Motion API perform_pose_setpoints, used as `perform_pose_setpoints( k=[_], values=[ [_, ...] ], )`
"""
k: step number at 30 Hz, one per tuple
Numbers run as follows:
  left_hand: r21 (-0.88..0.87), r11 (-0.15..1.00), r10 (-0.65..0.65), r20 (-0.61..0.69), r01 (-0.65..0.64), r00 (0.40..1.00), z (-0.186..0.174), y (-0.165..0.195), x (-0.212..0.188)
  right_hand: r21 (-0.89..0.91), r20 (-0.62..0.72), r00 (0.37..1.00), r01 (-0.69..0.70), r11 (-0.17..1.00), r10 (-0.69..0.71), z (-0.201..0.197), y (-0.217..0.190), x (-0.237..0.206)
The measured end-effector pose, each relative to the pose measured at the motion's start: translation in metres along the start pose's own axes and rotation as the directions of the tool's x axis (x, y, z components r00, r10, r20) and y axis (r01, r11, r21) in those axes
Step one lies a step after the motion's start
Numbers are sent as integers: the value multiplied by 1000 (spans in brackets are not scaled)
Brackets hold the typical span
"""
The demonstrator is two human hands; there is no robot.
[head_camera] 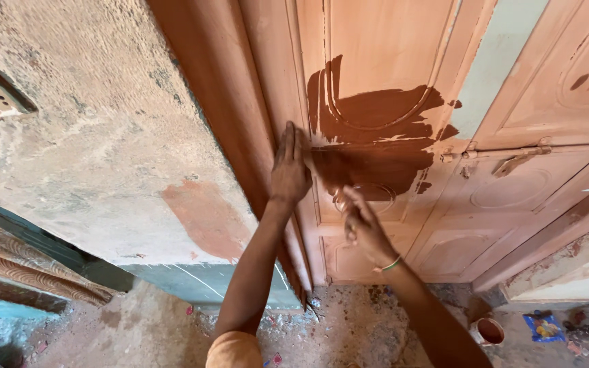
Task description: The person paints a wooden door with a paintbrush, applying reddish-brown paint across the door panels and edges while steadying the door with the other hand. They work over the recessed panels, around the latch area, and along the door frame, then dip the brush back into the paint can on the floor.
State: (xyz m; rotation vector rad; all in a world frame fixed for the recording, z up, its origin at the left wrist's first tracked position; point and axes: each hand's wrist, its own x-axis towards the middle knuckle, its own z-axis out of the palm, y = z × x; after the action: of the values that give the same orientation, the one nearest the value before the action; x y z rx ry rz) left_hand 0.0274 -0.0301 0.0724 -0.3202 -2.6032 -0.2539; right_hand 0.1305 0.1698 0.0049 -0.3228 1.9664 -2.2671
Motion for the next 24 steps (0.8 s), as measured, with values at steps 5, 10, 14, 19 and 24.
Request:
perform_pose_setpoints(
  k=[5,10,14,19,24],
  values=[
    [-183,980,53,-114,-74,992,13,0,-17,-119,17,922,385,915,-386,-1,-72,18],
    [-189,982,7,2,-6,1000,18,3,-10,-195,44,859,508,839,-510,11,-89,58],
    [-193,981,19,10,-17,1000,17,2,-9,-468,65,799,554,688,-598,20,-42,57],
    [-174,985,13,51,-4,999,13,2,-7,-452,-59,980,144,880,-191,20,37,23],
    [-137,990,21,55,-13,998,11,2,-6,-10,-74,986,-148,989,147,20,72,1]
  ],
)
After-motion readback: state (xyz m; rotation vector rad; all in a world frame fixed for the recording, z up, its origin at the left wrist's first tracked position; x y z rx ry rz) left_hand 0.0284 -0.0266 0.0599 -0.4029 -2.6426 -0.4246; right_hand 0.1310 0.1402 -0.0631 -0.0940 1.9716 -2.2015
